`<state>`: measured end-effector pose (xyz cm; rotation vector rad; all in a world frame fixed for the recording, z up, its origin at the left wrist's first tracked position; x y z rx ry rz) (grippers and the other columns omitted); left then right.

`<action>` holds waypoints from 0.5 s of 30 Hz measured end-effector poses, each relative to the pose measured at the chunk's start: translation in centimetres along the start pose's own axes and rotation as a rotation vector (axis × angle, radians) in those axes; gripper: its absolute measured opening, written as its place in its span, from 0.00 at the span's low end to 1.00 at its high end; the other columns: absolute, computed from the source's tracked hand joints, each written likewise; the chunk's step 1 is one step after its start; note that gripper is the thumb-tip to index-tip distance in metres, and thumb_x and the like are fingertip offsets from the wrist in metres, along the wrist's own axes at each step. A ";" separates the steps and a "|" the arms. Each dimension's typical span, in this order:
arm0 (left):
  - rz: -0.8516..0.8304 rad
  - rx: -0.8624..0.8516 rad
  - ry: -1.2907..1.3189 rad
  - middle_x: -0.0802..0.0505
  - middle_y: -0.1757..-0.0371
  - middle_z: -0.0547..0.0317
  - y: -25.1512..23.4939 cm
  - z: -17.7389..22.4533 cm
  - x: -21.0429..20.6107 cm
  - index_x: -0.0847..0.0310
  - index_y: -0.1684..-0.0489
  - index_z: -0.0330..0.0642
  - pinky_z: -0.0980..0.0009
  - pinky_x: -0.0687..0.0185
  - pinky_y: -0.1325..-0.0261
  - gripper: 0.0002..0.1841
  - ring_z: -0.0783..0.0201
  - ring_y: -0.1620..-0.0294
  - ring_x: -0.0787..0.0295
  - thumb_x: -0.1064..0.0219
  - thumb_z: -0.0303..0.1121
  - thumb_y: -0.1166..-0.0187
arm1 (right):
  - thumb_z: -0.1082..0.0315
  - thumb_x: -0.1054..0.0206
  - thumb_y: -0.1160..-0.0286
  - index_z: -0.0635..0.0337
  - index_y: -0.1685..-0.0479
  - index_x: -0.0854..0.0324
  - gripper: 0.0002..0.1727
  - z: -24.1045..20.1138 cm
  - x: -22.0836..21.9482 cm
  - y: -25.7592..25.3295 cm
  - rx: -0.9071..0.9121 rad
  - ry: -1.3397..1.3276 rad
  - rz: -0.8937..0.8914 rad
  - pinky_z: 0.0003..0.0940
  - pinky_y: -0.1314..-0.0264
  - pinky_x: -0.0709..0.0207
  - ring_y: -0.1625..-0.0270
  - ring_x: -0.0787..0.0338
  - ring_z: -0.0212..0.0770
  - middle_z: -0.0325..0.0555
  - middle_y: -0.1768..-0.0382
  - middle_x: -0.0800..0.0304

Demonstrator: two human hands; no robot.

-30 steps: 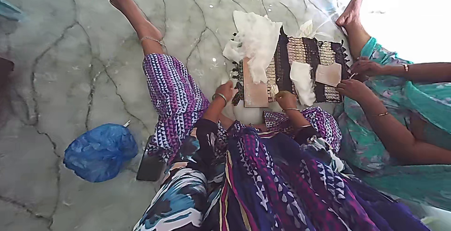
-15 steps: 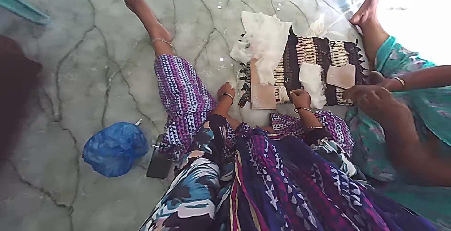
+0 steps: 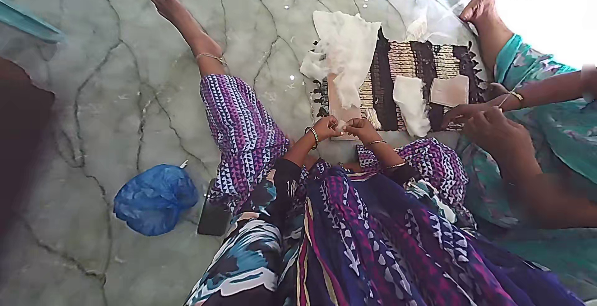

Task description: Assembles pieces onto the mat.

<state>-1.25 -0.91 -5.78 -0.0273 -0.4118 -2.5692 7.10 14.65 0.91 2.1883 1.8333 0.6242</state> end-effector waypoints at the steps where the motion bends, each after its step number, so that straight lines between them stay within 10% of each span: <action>1: -0.022 0.017 0.052 0.09 0.51 0.39 -0.1 -1.0 0.0 0.24 0.33 0.29 0.55 0.15 0.48 0.26 0.56 0.56 0.12 0.24 0.34 0.24 | 0.78 0.33 0.23 0.68 0.65 0.16 0.04 0.1 0.1 0.1 -0.002 -0.025 -0.005 0.21 0.66 0.26 0.75 0.22 0.22 0.34 0.77 0.15; 5: -0.027 0.077 0.247 0.19 0.72 0.64 -0.1 -2.7 -0.1 0.18 0.45 0.43 0.80 0.43 0.84 0.15 0.78 0.87 0.42 0.36 0.46 0.13 | 0.77 0.35 0.20 0.64 0.67 0.17 0.06 0.5 0.8 0.0 -0.027 -0.073 -0.036 0.21 0.68 0.26 0.75 0.21 0.23 0.32 0.77 0.14; 10: 0.009 0.059 0.317 0.19 0.77 0.65 0.2 -3.3 0.3 0.15 0.53 0.40 0.82 0.48 0.85 0.07 0.80 0.89 0.45 0.32 0.33 0.17 | 0.74 0.36 0.17 0.61 0.67 0.18 0.08 0.4 0.9 0.3 -0.056 -0.088 -0.031 0.20 0.68 0.28 0.74 0.22 0.23 0.32 0.75 0.15; 15: -0.016 0.027 0.337 0.25 0.79 0.67 -0.2 -4.6 0.0 0.18 0.52 0.44 0.81 0.47 0.85 0.10 0.78 0.89 0.45 0.35 0.40 0.14 | 0.76 0.34 0.20 0.62 0.69 0.18 0.08 0.8 0.3 -0.1 -0.034 -0.100 0.025 0.20 0.70 0.29 0.77 0.24 0.23 0.32 0.79 0.17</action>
Point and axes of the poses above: each hand's wrist, its own y-axis away from the middle knuckle, its own x-axis out of the back of the hand, z = x × y, the point moved 3 cm from there along -y, towards the middle knuckle
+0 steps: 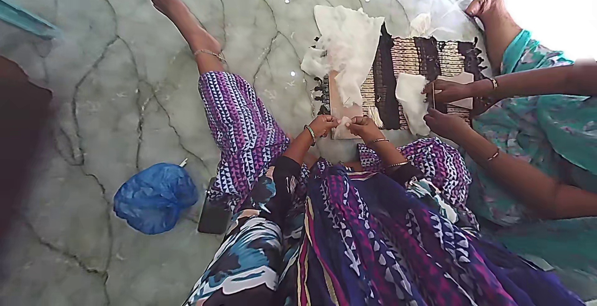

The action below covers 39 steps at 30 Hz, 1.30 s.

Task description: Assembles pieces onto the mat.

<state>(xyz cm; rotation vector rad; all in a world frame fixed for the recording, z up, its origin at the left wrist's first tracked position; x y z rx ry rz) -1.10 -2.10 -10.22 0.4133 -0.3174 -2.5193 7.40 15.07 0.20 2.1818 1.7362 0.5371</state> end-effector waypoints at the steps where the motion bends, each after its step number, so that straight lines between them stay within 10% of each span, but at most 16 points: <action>1: -0.011 -0.004 0.001 0.26 0.79 0.68 -0.1 -0.2 0.0 0.18 0.52 0.44 0.81 0.46 0.86 0.10 0.78 0.89 0.45 0.35 0.41 0.14 | 0.76 0.34 0.20 0.62 0.69 0.18 0.08 -0.2 -0.2 0.2 0.004 0.011 0.010 0.20 0.70 0.30 0.77 0.25 0.23 0.32 0.79 0.18; 17: 0.112 0.079 -0.112 0.20 0.76 0.61 0.5 5.5 -0.9 0.16 0.58 0.26 0.81 0.42 0.80 0.08 0.80 0.85 0.39 0.31 0.26 0.18 | 0.78 0.33 0.22 0.61 0.65 0.18 0.05 0.8 1.3 -0.9 -0.009 -0.072 0.093 0.20 0.71 0.27 0.78 0.24 0.22 0.31 0.78 0.16; 23: 0.427 0.363 -0.374 0.09 0.39 0.35 1.6 8.4 2.7 0.14 0.39 0.27 0.49 0.24 0.29 0.16 0.47 0.38 0.13 0.30 0.29 0.17 | 0.73 0.35 0.17 0.60 0.60 0.19 0.03 0.5 3.6 -0.8 -0.098 -0.145 0.228 0.20 0.71 0.27 0.77 0.22 0.23 0.33 0.73 0.15; 26: 0.679 0.370 -0.537 0.17 0.27 0.28 2.5 9.1 4.1 0.30 0.17 0.32 0.35 0.29 0.22 0.31 0.32 0.24 0.20 0.28 0.34 0.19 | 0.70 0.35 0.16 0.57 0.58 0.20 0.02 0.4 3.0 -0.2 -0.134 -0.109 0.233 0.22 0.68 0.30 0.73 0.25 0.25 0.33 0.69 0.18; 32: 0.362 -0.066 -0.391 0.08 0.42 0.34 1.8 6.9 -2.2 0.19 0.32 0.29 0.44 0.17 0.32 0.23 0.40 0.40 0.09 0.31 0.40 0.15 | 0.71 0.35 0.17 0.53 0.67 0.20 0.08 1.2 1.0 -0.3 -0.108 -0.176 0.151 0.22 0.71 0.31 0.77 0.28 0.24 0.29 0.77 0.22; 39: 0.268 0.045 -0.250 0.06 0.55 0.42 0.3 4.1 -3.5 0.11 0.51 0.31 0.51 0.19 0.51 0.13 0.53 0.58 0.13 0.30 0.35 0.17 | 0.73 0.37 0.17 0.58 0.64 0.20 0.06 1.7 1.2 -0.9 -0.126 -0.172 0.133 0.21 0.71 0.31 0.77 0.27 0.25 0.32 0.75 0.20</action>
Point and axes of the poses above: each hand's wrist, its own y-axis away from the middle knuckle, its own x-axis out of the back of the hand, z = x × y, the point moved 3 cm from there along -y, towards the middle knuckle
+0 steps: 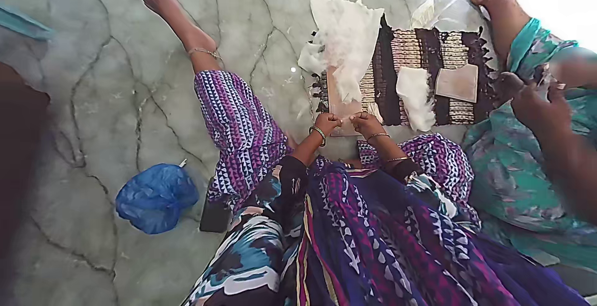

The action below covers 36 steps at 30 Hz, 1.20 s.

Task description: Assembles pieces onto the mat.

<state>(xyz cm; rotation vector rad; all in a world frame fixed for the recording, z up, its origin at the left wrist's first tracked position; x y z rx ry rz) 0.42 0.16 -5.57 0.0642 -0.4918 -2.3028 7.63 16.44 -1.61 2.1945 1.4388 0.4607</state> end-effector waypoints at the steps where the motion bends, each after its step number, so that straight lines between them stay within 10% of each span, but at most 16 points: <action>1: 0.009 0.008 0.008 0.06 0.54 0.43 0.1 0.0 0.2 0.11 0.51 0.31 0.53 0.21 0.52 0.13 0.55 0.58 0.14 0.30 0.35 0.17 | 0.74 0.36 0.17 0.60 0.64 0.20 0.05 0.1 0.3 -0.5 -0.008 -0.025 0.017 0.22 0.72 0.30 0.78 0.27 0.25 0.33 0.75 0.19; 7: 0.052 0.039 0.062 0.09 0.40 0.35 0.1 -0.7 0.0 0.19 0.29 0.32 0.46 0.19 0.36 0.22 0.44 0.42 0.12 0.33 0.38 0.14 | 0.72 0.32 0.19 0.67 0.58 0.16 0.06 0.0 0.7 -1.6 0.018 0.211 0.053 0.25 0.67 0.27 0.73 0.22 0.27 0.40 0.70 0.14; 10: 0.143 0.063 -0.068 0.10 0.45 0.31 0.1 0.2 0.1 0.33 0.17 0.37 0.41 0.18 0.41 0.28 0.37 0.46 0.13 0.42 0.46 0.08 | 0.72 0.28 0.24 0.73 0.37 0.17 0.19 0.3 1.5 -2.2 0.117 0.521 0.088 0.50 0.38 0.20 0.48 0.11 0.53 0.65 0.49 0.09; 13: 0.077 0.091 -0.332 0.14 0.31 0.29 -0.3 3.4 0.6 0.28 0.20 0.30 0.38 0.27 0.24 0.23 0.35 0.27 0.17 0.56 0.34 0.04 | 0.73 0.26 0.28 0.70 0.22 0.27 0.32 0.2 1.9 -2.6 0.162 0.707 0.134 0.59 0.29 0.23 0.36 0.14 0.65 0.71 0.39 0.14; 30: -0.032 0.179 -0.679 0.17 0.28 0.32 1.9 2.6 -2.3 0.23 0.28 0.31 0.39 0.20 0.29 0.17 0.35 0.30 0.15 0.46 0.24 0.12 | 0.78 0.41 0.22 0.70 0.32 0.18 0.20 -0.6 1.5 -1.0 0.383 0.953 0.179 0.59 0.33 0.20 0.36 0.11 0.64 0.68 0.38 0.13; 32: -0.050 0.207 -0.714 0.17 0.28 0.33 1.9 2.4 -2.3 0.24 0.28 0.31 0.39 0.20 0.29 0.17 0.35 0.30 0.15 0.45 0.25 0.12 | 0.76 0.39 0.22 0.70 0.30 0.19 0.21 -0.2 0.2 -0.4 0.479 1.097 0.062 0.64 0.25 0.27 0.27 0.16 0.66 0.67 0.30 0.16; 36: -0.084 0.262 -0.775 0.18 0.24 0.35 2.0 2.8 -2.3 0.26 0.26 0.32 0.41 0.21 0.27 0.19 0.38 0.27 0.16 0.46 0.24 0.12 | 0.47 0.48 0.08 0.70 0.07 0.51 0.42 2.9 -1.8 0.0 0.404 1.431 -0.246 0.60 0.05 0.58 0.03 0.53 0.59 0.62 0.05 0.56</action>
Point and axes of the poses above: each hand's wrist, its own y-axis away from the middle knuckle, its own x-axis out of the back of the hand, z = x × y, the point moved 3 cm from there along -y, towards the middle knuckle
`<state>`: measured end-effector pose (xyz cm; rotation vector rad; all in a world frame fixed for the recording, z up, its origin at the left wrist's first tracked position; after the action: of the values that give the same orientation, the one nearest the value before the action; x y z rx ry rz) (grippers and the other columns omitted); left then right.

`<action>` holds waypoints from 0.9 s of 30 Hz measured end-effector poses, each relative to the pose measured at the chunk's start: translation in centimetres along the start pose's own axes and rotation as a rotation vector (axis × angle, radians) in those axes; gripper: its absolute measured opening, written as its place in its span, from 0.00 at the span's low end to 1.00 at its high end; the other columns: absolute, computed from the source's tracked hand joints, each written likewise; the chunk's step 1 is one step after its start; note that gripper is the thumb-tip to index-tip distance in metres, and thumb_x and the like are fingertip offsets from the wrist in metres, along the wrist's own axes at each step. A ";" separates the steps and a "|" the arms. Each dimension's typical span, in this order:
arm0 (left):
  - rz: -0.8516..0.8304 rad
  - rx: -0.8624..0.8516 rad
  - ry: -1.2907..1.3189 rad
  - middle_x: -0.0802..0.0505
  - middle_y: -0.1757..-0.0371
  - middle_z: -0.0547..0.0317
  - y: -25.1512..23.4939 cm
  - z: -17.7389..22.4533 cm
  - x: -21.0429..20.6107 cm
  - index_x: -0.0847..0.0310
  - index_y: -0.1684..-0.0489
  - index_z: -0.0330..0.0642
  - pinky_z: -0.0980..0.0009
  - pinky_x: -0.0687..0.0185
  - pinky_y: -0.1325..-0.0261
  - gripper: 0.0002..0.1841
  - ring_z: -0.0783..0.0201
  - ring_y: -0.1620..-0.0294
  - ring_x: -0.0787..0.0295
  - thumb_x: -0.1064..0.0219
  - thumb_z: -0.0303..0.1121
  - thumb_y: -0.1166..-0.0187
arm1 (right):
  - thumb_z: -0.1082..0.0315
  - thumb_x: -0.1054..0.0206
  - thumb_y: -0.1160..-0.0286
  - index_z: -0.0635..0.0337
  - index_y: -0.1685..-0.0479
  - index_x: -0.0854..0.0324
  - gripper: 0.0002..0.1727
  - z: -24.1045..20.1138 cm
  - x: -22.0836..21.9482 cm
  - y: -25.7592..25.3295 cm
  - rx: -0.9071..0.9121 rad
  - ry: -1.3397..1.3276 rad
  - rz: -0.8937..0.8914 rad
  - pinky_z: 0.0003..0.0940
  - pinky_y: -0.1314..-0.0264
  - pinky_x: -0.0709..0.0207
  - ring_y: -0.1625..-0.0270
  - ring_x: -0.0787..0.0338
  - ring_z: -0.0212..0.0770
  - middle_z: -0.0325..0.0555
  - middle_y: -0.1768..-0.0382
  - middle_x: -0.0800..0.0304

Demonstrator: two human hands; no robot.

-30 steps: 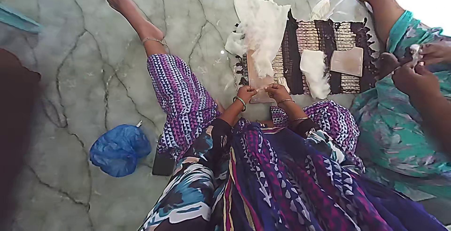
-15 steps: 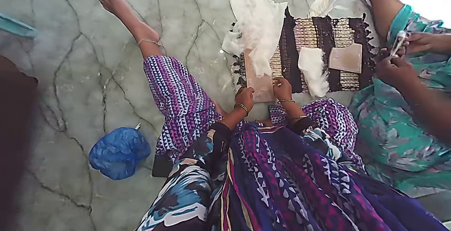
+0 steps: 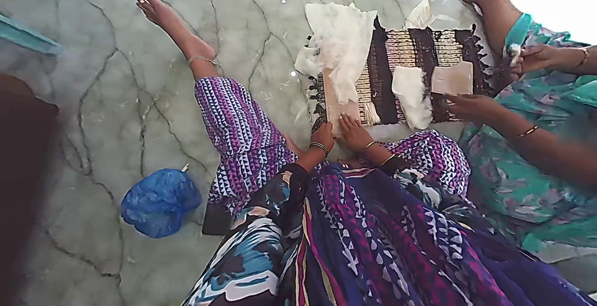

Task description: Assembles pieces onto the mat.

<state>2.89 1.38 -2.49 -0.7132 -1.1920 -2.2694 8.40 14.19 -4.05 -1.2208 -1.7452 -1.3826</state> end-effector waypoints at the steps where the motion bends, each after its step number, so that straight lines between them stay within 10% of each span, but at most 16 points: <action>1: 0.007 0.003 0.003 0.18 0.25 0.35 0.0 -0.1 -0.1 0.26 0.26 0.32 0.41 0.21 0.28 0.18 0.38 0.27 0.16 0.46 0.25 0.11 | 0.41 0.47 0.11 0.70 0.06 0.55 0.47 0.0 -0.6 0.1 -0.009 0.024 -0.030 0.59 0.05 0.59 0.02 0.56 0.58 0.62 0.04 0.59; 7: -0.060 -0.049 0.024 0.11 0.34 0.32 0.6 -1.1 0.5 0.24 0.27 0.31 0.38 0.24 0.25 0.18 0.36 0.28 0.15 0.44 0.31 0.10 | 0.31 0.42 0.20 0.71 0.06 0.60 0.59 -1.3 0.7 4.0 -0.096 0.096 -0.298 0.61 0.05 0.62 0.02 0.59 0.61 0.66 0.04 0.63; 13: -0.019 -0.114 0.058 0.12 0.32 0.34 0.2 -1.7 0.8 0.16 0.34 0.30 0.40 0.27 0.22 0.16 0.38 0.25 0.17 0.42 0.29 0.11 | 0.50 0.49 0.08 0.68 0.14 0.34 0.34 -1.5 3.8 4.4 -0.175 -0.023 -0.104 0.63 0.05 0.61 0.07 0.39 0.57 0.62 0.13 0.33; 21: 0.004 -0.052 0.039 0.13 0.29 0.36 -0.6 -2.1 2.2 0.18 0.32 0.31 0.43 0.28 0.20 0.17 0.41 0.23 0.19 0.45 0.29 0.09 | 0.38 0.47 0.13 0.67 0.05 0.55 0.49 -2.0 0.6 -0.4 -0.124 0.016 -0.086 0.62 0.05 0.64 0.02 0.59 0.57 0.61 0.04 0.61; 27: -0.107 -0.073 -0.030 0.12 0.31 0.36 -0.5 -2.0 1.9 0.17 0.32 0.34 0.36 0.27 0.23 0.17 0.38 0.25 0.17 0.43 0.31 0.11 | 0.34 0.51 0.13 0.66 0.05 0.57 0.51 -2.5 0.5 3.1 -0.152 0.051 -0.261 0.67 0.05 0.69 0.02 0.58 0.59 0.62 0.04 0.61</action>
<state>0.70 -0.41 -2.51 -0.7286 -1.1928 -2.4087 10.74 12.06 -1.62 -1.0513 -1.8414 -1.7083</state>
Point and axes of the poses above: each hand's wrist, its own y-axis away from the middle knuckle, its own x-axis out of the back of the hand, z = x × y, the point moved 3 cm from there along -y, towards the middle knuckle
